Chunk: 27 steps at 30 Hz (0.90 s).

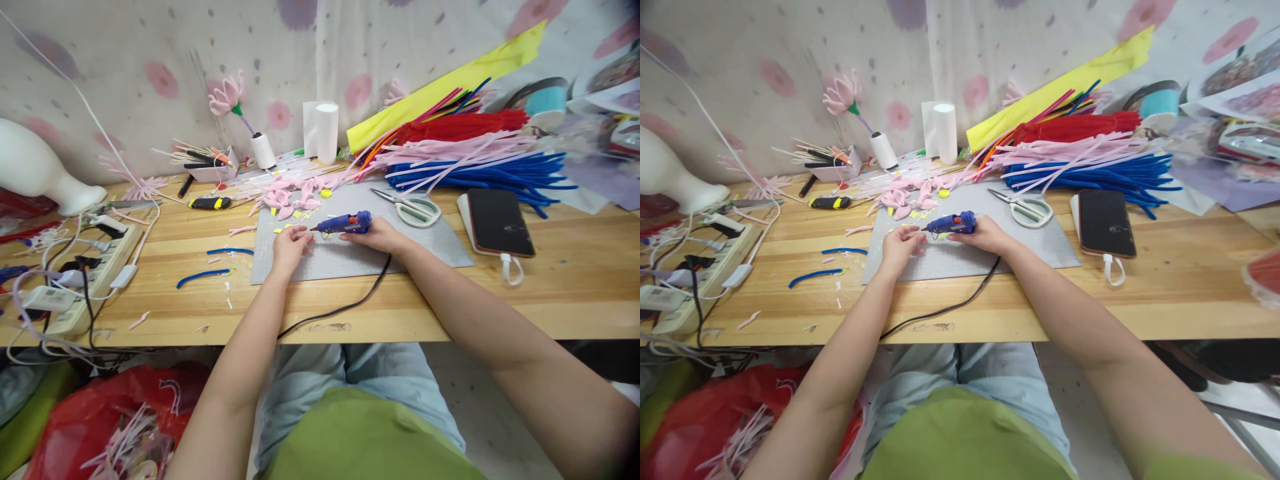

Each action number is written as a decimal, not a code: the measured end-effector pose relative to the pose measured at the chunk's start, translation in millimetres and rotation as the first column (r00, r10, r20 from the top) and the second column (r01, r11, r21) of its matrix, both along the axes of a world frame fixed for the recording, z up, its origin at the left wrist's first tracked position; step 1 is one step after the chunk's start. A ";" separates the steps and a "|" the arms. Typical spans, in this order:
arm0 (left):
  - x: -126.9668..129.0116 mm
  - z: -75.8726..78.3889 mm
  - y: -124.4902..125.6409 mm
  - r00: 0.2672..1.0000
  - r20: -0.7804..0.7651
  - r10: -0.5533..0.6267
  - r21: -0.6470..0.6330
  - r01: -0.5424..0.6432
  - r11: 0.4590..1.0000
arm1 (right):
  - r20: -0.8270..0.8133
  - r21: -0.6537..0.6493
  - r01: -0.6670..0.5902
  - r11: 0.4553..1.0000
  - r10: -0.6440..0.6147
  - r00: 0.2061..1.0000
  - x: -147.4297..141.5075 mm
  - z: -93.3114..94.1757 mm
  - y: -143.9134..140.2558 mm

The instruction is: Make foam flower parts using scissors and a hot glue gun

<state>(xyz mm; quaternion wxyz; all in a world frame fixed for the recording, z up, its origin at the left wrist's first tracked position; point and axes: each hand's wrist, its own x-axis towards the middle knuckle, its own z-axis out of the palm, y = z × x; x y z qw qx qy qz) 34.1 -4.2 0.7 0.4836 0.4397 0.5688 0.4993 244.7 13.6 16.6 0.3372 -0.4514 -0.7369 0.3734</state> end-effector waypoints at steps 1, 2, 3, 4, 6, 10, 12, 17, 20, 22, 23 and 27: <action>0.1 0.5 -0.3 1.000 0.001 0.000 -0.002 0.000 1.000 | 0.009 0.011 -0.001 1.000 0.001 1.000 -0.1 -0.4 0.0; 0.1 1.2 -0.7 1.000 0.002 0.001 -0.004 -0.001 1.000 | 0.014 0.016 -0.002 1.000 0.002 1.000 -0.1 -0.8 0.2; 0.2 1.9 -1.0 1.000 0.003 0.000 -0.006 0.000 1.000 | 0.015 0.017 -0.004 1.000 0.004 1.000 -0.1 -1.3 0.4; 0.2 2.6 -1.4 1.000 0.004 -0.002 -0.008 0.002 1.000 | 0.014 0.015 -0.005 1.000 0.005 1.000 0.0 -1.6 0.7; 0.3 3.7 -1.9 1.000 0.003 -0.002 -0.013 0.002 1.000 | 0.003 0.009 -0.002 1.000 0.002 1.000 0.2 -2.0 0.9; 0.3 4.8 -2.2 1.000 -0.006 -0.001 -0.016 0.001 1.000 | -0.019 -0.012 0.000 1.000 0.000 1.000 0.3 -1.4 0.8; 0.3 4.7 -2.1 1.000 -0.003 -0.003 -0.012 0.003 1.000 | -0.025 -0.014 -0.005 1.000 0.005 1.000 0.1 -1.1 0.7; 0.3 4.3 -2.2 1.000 0.000 -0.002 -0.010 0.002 1.000 | -0.035 -0.020 -0.009 1.000 0.008 0.999 0.2 -1.4 0.9; 0.4 4.6 -2.6 1.000 -0.005 0.001 -0.005 -0.001 1.000 | -0.025 -0.018 -0.007 1.000 0.006 1.000 0.6 -2.5 1.5; 0.5 4.8 -2.8 1.000 -0.012 0.001 -0.003 -0.001 1.000 | -0.025 -0.022 -0.003 1.000 0.002 1.000 0.9 -3.5 2.2; 0.6 4.9 -2.9 1.000 -0.015 0.001 -0.002 -0.001 1.000 | -0.026 -0.024 -0.001 1.000 0.000 1.000 1.1 -4.1 2.6; 0.6 4.7 -2.7 1.000 -0.017 0.001 0.005 -0.001 1.000 | -0.027 -0.003 0.004 1.000 -0.004 1.000 2.2 -5.9 4.1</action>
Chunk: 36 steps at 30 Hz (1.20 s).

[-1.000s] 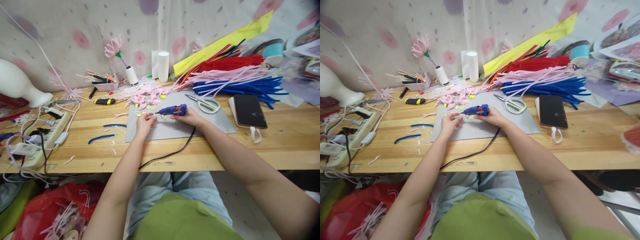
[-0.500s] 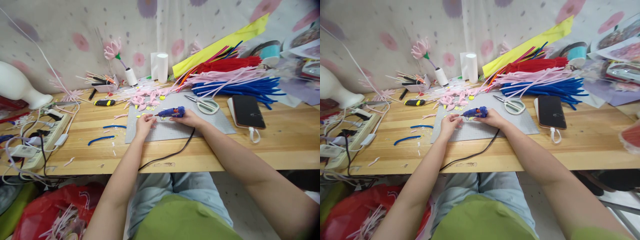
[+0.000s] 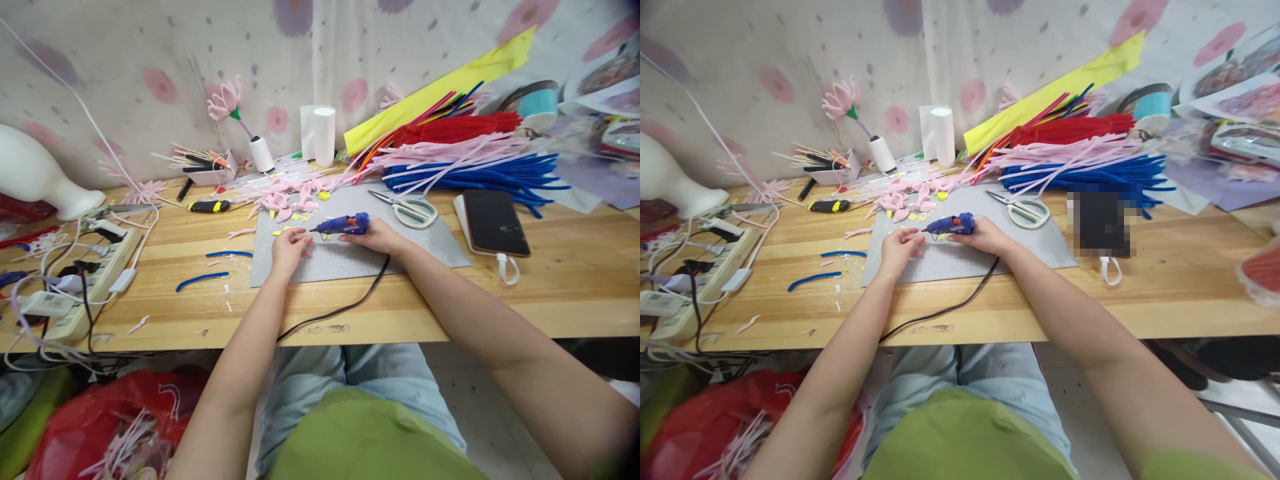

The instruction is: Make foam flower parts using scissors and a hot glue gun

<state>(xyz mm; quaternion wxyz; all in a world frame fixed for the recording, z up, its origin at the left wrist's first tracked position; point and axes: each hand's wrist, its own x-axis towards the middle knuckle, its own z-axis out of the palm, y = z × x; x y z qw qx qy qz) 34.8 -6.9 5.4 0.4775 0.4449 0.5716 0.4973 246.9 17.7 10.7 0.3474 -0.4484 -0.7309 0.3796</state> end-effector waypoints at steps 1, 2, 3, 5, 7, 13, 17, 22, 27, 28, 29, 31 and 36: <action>0.0 0.0 0.1 1.000 0.002 0.001 0.001 -0.001 1.000 | 0.001 0.007 0.002 1.000 -0.002 1.000 0.3 -0.3 0.2; -0.1 0.0 0.1 1.000 0.003 0.002 0.002 -0.002 1.000 | 0.003 0.010 0.003 1.000 -0.003 1.000 0.7 -0.6 0.4; -0.1 0.0 0.1 1.000 0.003 0.003 0.003 -0.003 1.000 | 0.004 0.013 0.003 1.000 -0.003 1.000 1.0 -0.8 0.5; -0.2 0.0 0.1 1.000 0.003 0.002 0.003 -0.002 1.000 | 0.005 0.013 -0.001 1.000 0.000 1.000 1.4 -1.1 0.5; -0.3 -0.3 0.2 1.000 0.004 0.001 0.003 -0.001 1.000 | 0.009 0.018 -0.005 1.000 0.005 1.000 1.6 -1.0 0.5; -0.3 -1.2 0.6 1.000 0.006 0.003 0.005 -0.003 1.000 | 0.050 0.016 -0.009 1.000 0.009 0.999 1.1 -0.1 -0.2; 0.0 -0.3 0.5 1.000 -0.008 -0.003 0.001 0.003 1.000 | 0.101 0.038 -0.001 0.999 -0.003 0.995 0.9 -1.3 0.1; 0.2 -0.2 0.6 1.000 -0.003 -0.014 -0.002 0.014 1.000 | 0.116 0.071 -0.025 0.997 0.017 0.993 1.4 -3.0 1.5; 0.3 -1.7 0.9 0.999 0.009 -0.037 0.000 0.037 0.999 | 0.106 0.071 -0.003 0.997 -0.005 0.994 2.9 -1.3 1.7; 0.2 -2.0 0.9 0.999 0.011 -0.039 0.000 0.039 0.999 | 0.106 0.070 0.019 0.997 -0.026 0.994 3.5 -0.9 2.0; 0.2 -2.2 0.9 0.999 0.015 -0.040 0.001 0.040 0.999 | 0.103 0.070 0.055 0.996 -0.062 0.993 4.2 -0.5 2.7; 0.0 -2.4 1.0 0.999 0.031 -0.044 0.007 0.044 0.999 | 0.097 0.067 0.177 0.982 -0.183 0.978 6.2 -0.4 5.7; -1.5 0.5 5.6 0.994 0.101 -0.030 0.017 0.029 0.999 | 0.129 0.150 0.540 0.828 -0.558 0.820 14.8 -4.6 24.5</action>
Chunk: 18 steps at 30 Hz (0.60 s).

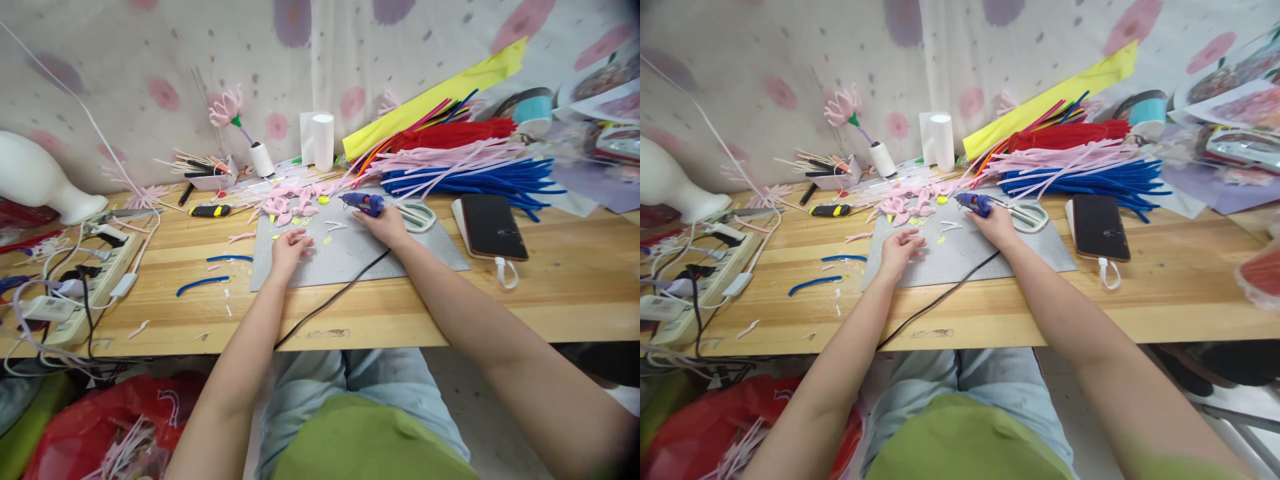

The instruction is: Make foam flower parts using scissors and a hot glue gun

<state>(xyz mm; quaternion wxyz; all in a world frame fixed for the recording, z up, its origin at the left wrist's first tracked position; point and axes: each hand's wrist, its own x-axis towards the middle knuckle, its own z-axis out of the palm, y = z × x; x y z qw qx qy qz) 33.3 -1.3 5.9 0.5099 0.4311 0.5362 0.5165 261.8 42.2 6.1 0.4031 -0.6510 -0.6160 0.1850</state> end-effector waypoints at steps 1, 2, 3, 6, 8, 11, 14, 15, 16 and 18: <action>-0.4 1.4 2.0 1.000 0.012 0.008 -0.004 -0.008 1.000 | 0.020 0.015 0.035 0.999 -0.035 0.999 2.0 -1.4 4.8; -0.6 2.9 4.3 1.000 0.020 0.016 -0.011 -0.016 1.000 | 0.030 0.024 0.054 0.998 -0.054 0.998 3.8 -3.0 9.5; -0.7 4.4 6.6 0.999 0.024 0.022 -0.018 -0.022 1.000 | 0.033 0.025 0.063 0.998 -0.064 0.997 5.2 -4.7 13.7; 0.3 6.5 12.7 0.999 0.019 0.031 -0.030 -0.031 0.999 | 0.030 0.030 0.077 0.997 -0.078 0.997 7.3 -8.9 21.3; 1.7 4.7 14.3 0.999 0.016 0.037 -0.023 -0.037 0.999 | 0.065 0.044 0.064 0.997 -0.067 0.996 8.2 -9.0 21.1; 3.3 -1.1 12.9 0.999 0.006 0.052 0.005 -0.052 0.999 | 0.179 0.096 0.064 0.993 -0.080 0.981 11.7 0.1 11.4; 3.4 -5.4 9.2 0.999 -0.003 0.055 0.031 -0.054 0.998 | 0.362 0.097 0.060 0.993 -0.091 0.928 15.4 19.9 -7.5; 3.3 -5.9 8.1 0.999 -0.002 0.053 0.036 -0.053 0.998 | 0.420 0.034 0.039 0.999 -0.049 0.906 14.9 26.9 -14.5; 3.2 -6.1 7.2 0.999 0.001 0.049 0.040 -0.049 0.998 | 0.460 -0.067 0.006 0.998 0.025 0.888 12.9 33.0 -20.9; 3.2 -5.9 5.9 0.999 0.005 0.040 0.043 -0.040 0.998 | 0.471 -0.251 -0.100 0.963 0.211 0.856 3.9 40.5 -30.4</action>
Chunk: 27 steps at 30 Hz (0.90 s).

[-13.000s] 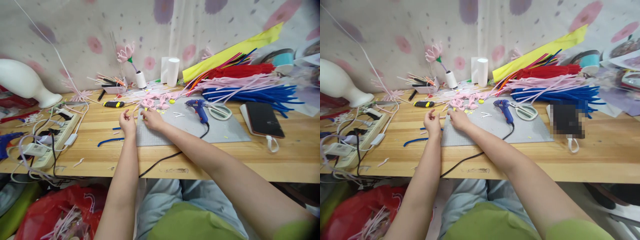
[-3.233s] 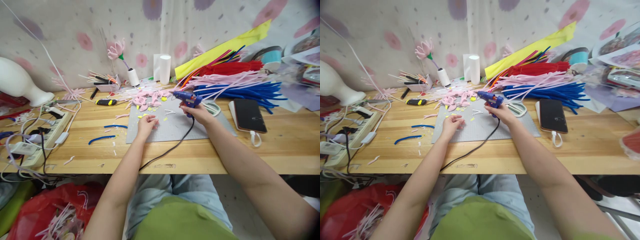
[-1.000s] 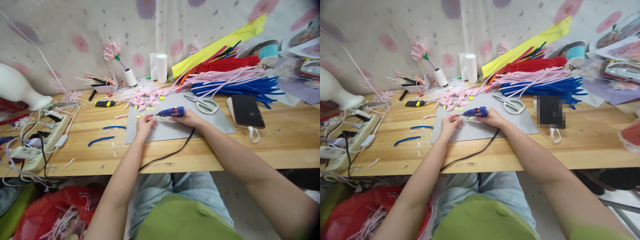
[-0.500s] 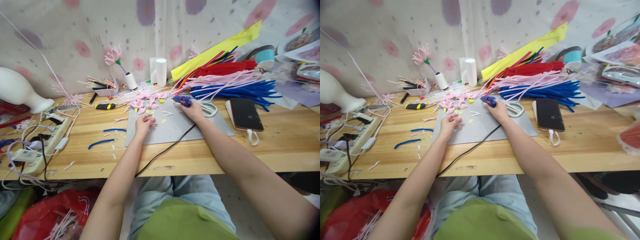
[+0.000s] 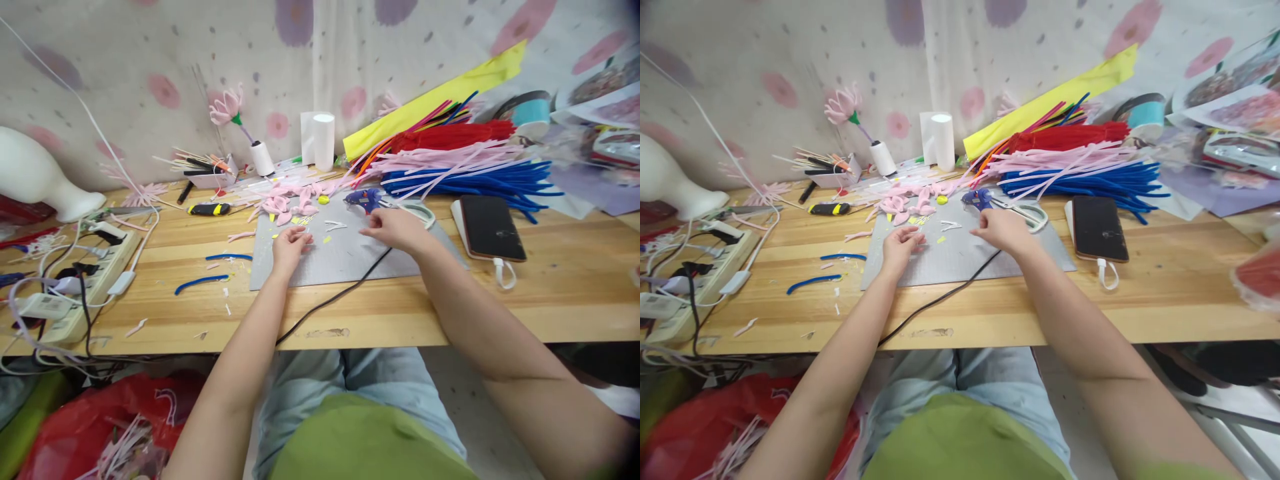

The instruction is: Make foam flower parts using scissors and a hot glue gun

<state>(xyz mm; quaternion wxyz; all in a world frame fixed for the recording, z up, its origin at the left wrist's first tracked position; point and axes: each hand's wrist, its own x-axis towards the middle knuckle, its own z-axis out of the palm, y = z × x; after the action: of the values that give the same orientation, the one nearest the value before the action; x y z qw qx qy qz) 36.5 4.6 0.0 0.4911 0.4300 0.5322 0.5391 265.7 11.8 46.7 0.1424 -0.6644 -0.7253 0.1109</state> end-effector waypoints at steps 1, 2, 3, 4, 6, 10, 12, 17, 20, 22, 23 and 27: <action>0.1 0.2 -0.4 1.000 0.000 -0.007 -0.001 0.007 1.000 | -0.007 -0.045 -0.070 0.997 0.070 0.998 -6.7 1.2 -2.4; 0.1 0.3 -0.6 1.000 -0.001 -0.014 -0.002 0.014 1.000 | -0.022 -0.059 -0.129 0.990 0.128 0.992 -14.5 0.8 -3.1; 0.1 0.4 -0.9 1.000 -0.002 -0.022 -0.003 0.022 1.000 | -0.032 -0.057 -0.169 0.984 0.167 0.985 -22.7 -0.6 -2.4; 0.1 0.4 -1.1 1.000 -0.003 -0.029 -0.003 0.029 1.000 | -0.032 -0.046 -0.188 0.981 0.187 0.982 -30.9 -2.6 -0.5; -0.3 0.4 -1.7 0.999 -0.007 -0.041 0.002 0.041 0.999 | -0.025 -0.041 -0.200 0.979 0.199 0.980 -45.8 -6.5 5.0; -1.2 0.9 -3.0 0.998 -0.014 -0.061 0.007 0.061 0.998 | 0.009 -0.104 -0.214 0.971 0.216 0.976 -64.3 -10.7 13.8; -1.3 1.6 -3.7 0.998 -0.009 -0.067 0.006 0.067 0.998 | 0.005 -0.139 -0.213 0.967 0.215 0.977 -68.1 -14.2 16.1; -0.9 3.0 -5.2 0.998 -0.005 -0.070 -0.003 0.070 0.998 | -0.216 -0.029 -0.214 0.976 0.203 0.955 -67.1 -32.3 19.3; -1.0 3.0 -5.4 0.997 -0.010 -0.072 -0.004 0.072 0.997 | -0.506 0.087 -0.162 0.983 0.184 0.843 -66.7 -42.3 19.5; -1.0 3.3 -5.3 0.997 -0.011 -0.071 -0.008 0.071 0.997 | -0.717 0.057 -0.105 0.993 0.114 0.688 -69.7 -45.2 18.3; -0.9 3.7 -5.4 0.997 -0.010 -0.072 -0.011 0.072 0.997 | -0.805 0.022 -0.078 0.997 0.064 0.590 -72.1 -45.4 17.3; -0.6 6.7 -6.6 0.996 0.017 -0.083 -0.033 0.083 0.996 | -0.957 -0.090 -0.003 0.996 -0.086 0.278 -84.5 -40.4 10.8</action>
<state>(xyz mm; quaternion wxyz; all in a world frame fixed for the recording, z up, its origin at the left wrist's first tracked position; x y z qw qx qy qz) 35.9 -1.9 6.7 0.5244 0.4392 0.5191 0.5124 181.2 22.6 6.2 0.5275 -0.4880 -0.4725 0.5103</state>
